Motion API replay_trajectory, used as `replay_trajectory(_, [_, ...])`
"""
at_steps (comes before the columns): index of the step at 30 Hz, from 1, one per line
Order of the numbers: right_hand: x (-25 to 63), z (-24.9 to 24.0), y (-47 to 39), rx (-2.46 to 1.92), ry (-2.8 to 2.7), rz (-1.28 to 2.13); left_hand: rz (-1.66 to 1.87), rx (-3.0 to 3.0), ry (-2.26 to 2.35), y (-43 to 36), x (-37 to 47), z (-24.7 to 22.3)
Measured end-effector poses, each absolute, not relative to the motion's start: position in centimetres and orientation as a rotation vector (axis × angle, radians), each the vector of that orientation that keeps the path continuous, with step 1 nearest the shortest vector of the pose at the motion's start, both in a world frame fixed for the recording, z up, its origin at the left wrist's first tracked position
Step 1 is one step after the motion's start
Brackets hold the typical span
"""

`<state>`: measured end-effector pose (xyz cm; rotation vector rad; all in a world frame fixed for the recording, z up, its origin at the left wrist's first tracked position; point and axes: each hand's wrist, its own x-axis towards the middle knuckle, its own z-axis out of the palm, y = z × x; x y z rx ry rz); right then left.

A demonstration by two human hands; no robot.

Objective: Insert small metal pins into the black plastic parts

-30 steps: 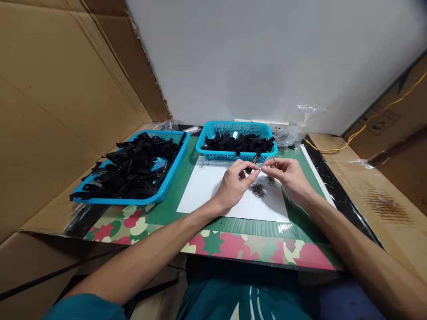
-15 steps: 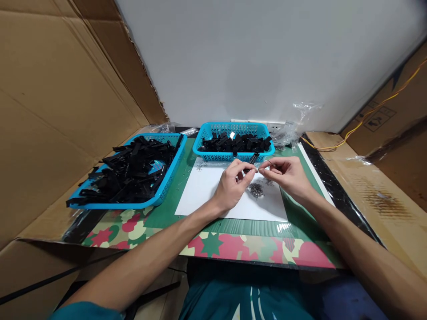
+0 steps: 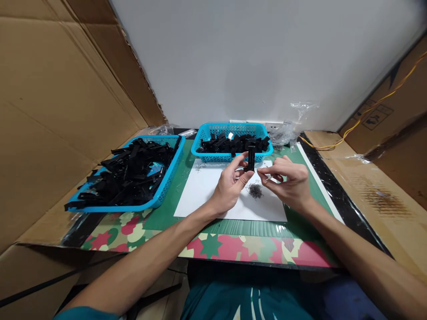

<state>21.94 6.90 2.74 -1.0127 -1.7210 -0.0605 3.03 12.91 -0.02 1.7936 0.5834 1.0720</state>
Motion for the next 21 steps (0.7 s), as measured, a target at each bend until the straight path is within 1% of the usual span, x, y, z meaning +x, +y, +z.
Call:
replay_trajectory(3, [21.8,2.9,6.9,-0.967,-1.765,-0.161,1.073,1.754,0.601,12.9,3.0,0.1])
replay_trajectory(8, [21.7,3.2,6.8,-0.96,-1.815,-0.148,1.06,1.757,0.591,12.7,2.9,0.3])
replay_trajectory(15, [22.2,3.3,6.6,-1.029,-1.843,0.06,1.043,1.868,0.52,12.7,2.8,0.5])
replay_trajectory(21, [22.6,3.1,6.7,-1.126,-1.811,0.31,0.919,1.951,0.48,12.7,2.5,1.1])
